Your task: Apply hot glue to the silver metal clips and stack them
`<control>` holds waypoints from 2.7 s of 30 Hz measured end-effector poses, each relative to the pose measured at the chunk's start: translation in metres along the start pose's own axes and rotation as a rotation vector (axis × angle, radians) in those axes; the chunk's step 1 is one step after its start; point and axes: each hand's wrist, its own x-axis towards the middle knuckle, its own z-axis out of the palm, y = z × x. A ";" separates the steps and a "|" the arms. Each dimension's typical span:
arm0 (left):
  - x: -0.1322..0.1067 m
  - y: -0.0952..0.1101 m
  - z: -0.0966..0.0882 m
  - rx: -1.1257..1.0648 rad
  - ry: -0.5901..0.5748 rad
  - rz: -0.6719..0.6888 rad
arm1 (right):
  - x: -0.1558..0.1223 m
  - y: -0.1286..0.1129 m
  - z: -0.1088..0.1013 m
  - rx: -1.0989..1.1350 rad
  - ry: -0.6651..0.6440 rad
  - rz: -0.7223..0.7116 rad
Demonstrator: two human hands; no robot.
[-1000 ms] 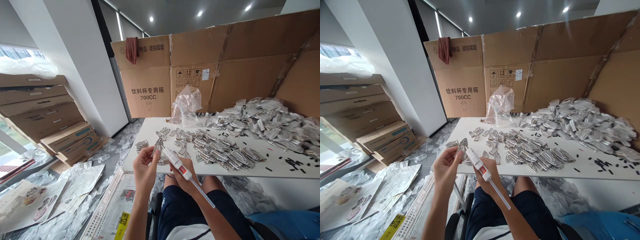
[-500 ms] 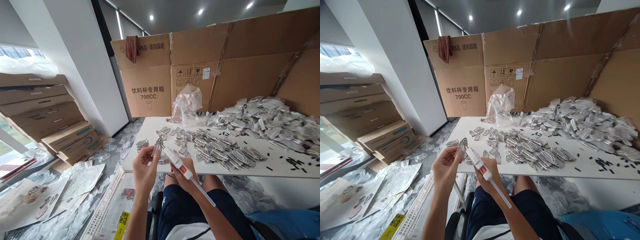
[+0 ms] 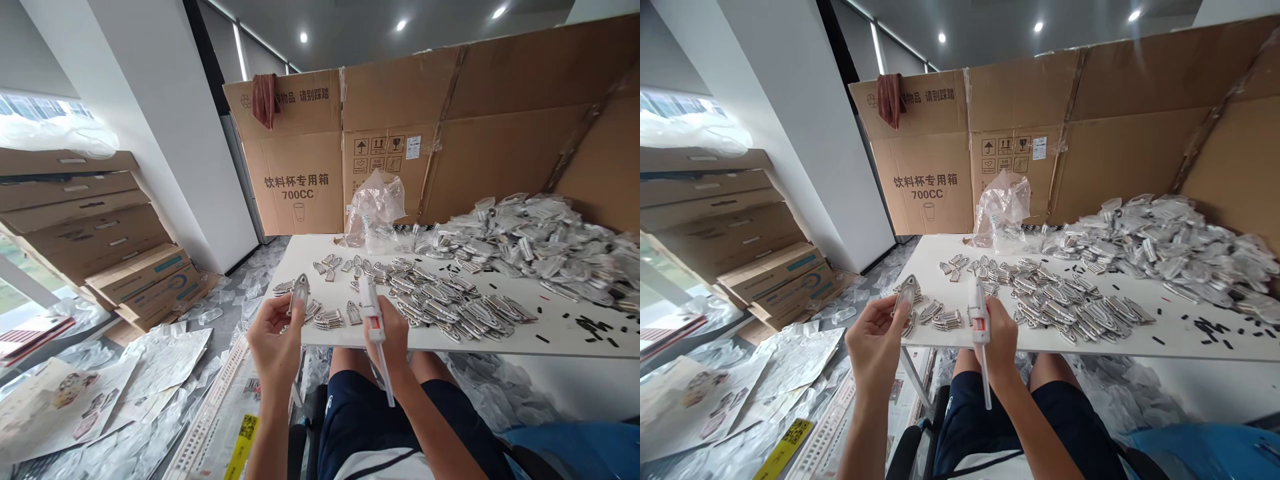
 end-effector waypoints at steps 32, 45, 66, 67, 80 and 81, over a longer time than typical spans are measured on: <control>-0.003 -0.013 0.014 -0.268 -0.454 -0.279 | 0.009 -0.048 -0.026 0.803 -0.416 0.562; 0.020 -0.017 0.001 -0.412 0.050 -0.354 | 0.010 -0.037 -0.026 0.837 -0.411 0.587; 0.027 -0.003 -0.016 -0.329 -0.262 -0.193 | 0.014 -0.040 -0.022 0.805 -0.426 0.588; 0.029 -0.006 -0.020 -0.109 -0.222 -0.101 | 0.015 -0.040 -0.023 0.803 -0.434 0.582; 0.047 -0.028 -0.052 0.516 -0.796 -0.139 | 0.016 -0.040 -0.029 0.811 -0.483 0.573; 0.046 -0.027 -0.054 0.448 -0.873 -0.170 | 0.016 -0.040 -0.028 0.810 -0.483 0.575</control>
